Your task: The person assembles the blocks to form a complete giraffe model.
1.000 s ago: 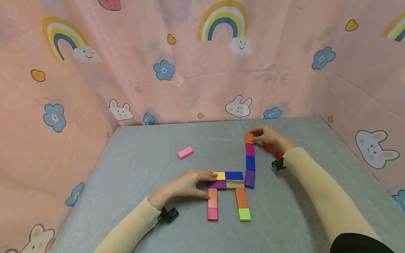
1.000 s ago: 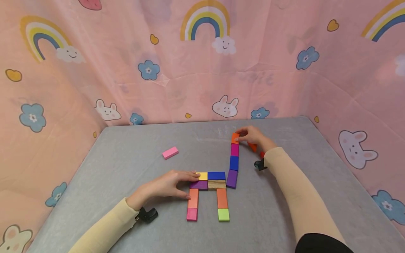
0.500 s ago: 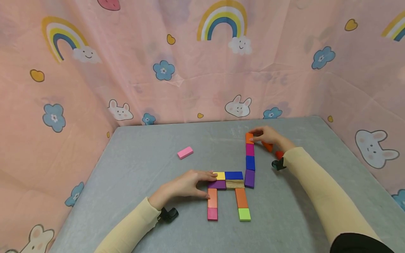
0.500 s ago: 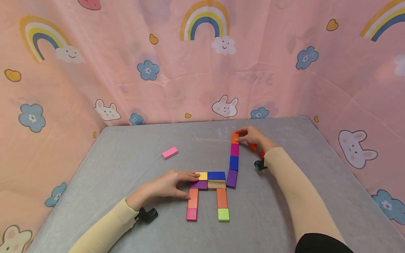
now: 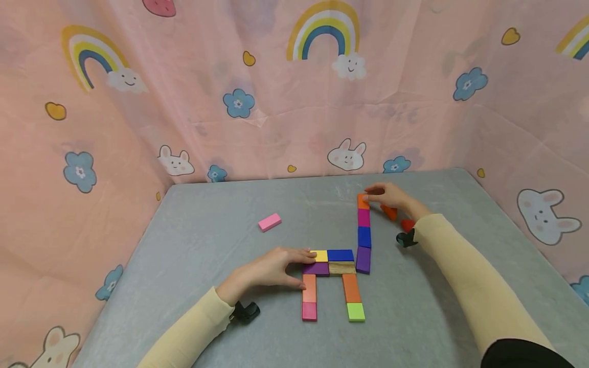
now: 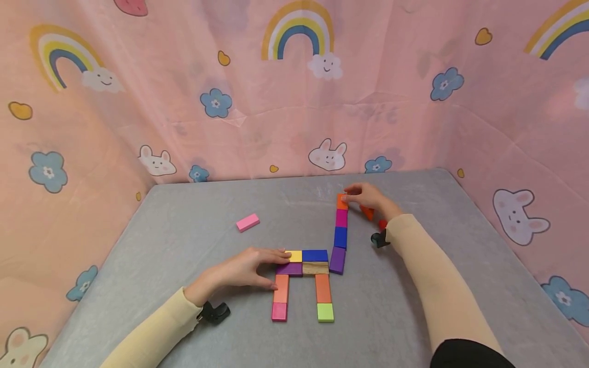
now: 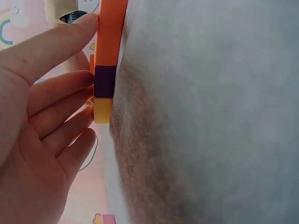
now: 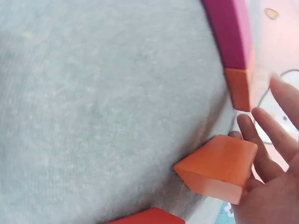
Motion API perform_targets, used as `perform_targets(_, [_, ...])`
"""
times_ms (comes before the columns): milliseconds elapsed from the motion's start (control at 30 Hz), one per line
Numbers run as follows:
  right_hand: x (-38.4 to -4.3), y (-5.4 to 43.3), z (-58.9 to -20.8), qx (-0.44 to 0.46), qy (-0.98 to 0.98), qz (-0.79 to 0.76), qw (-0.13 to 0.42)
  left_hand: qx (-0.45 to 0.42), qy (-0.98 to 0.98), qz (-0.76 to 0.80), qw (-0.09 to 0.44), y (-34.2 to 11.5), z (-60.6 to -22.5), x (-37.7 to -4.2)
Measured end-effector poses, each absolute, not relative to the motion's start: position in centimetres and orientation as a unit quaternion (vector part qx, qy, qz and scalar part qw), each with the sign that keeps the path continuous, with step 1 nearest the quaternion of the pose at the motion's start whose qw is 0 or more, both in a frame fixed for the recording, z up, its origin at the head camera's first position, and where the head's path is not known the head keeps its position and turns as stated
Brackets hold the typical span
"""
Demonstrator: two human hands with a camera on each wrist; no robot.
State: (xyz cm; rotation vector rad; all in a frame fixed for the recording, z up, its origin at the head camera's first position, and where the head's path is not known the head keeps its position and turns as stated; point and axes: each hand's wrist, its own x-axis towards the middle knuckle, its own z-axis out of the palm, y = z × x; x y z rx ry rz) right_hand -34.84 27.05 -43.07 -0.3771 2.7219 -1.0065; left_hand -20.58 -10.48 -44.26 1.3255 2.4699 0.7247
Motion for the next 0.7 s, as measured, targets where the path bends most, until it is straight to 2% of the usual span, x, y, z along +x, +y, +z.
perform_targets(200, [-33.5, 28.5, -41.9, -0.125, 0.916, -0.378, 0.048, 0.455, 0.847, 0.247, 0.121, -10.5, -44.2, -20.5])
perform_targets(400, [-30.3, 31.0, -40.7, -0.129, 0.925, -0.358, -0.001, 0.453, 0.849, 0.244, 0.122, -10.3, -44.3, -20.4])
perform_targets(567, [-28.2, 33.3, -41.1, -0.132, 0.93, -0.342, -0.016, 0.456, 0.847, 0.247, 0.12, -10.4, -44.3, -20.5])
perform_targets(700, [-26.7, 34.8, -41.9, -0.132, 0.931, -0.34, -0.001, 0.463, 0.843, 0.245, 0.119, -10.5, -44.2, -20.4])
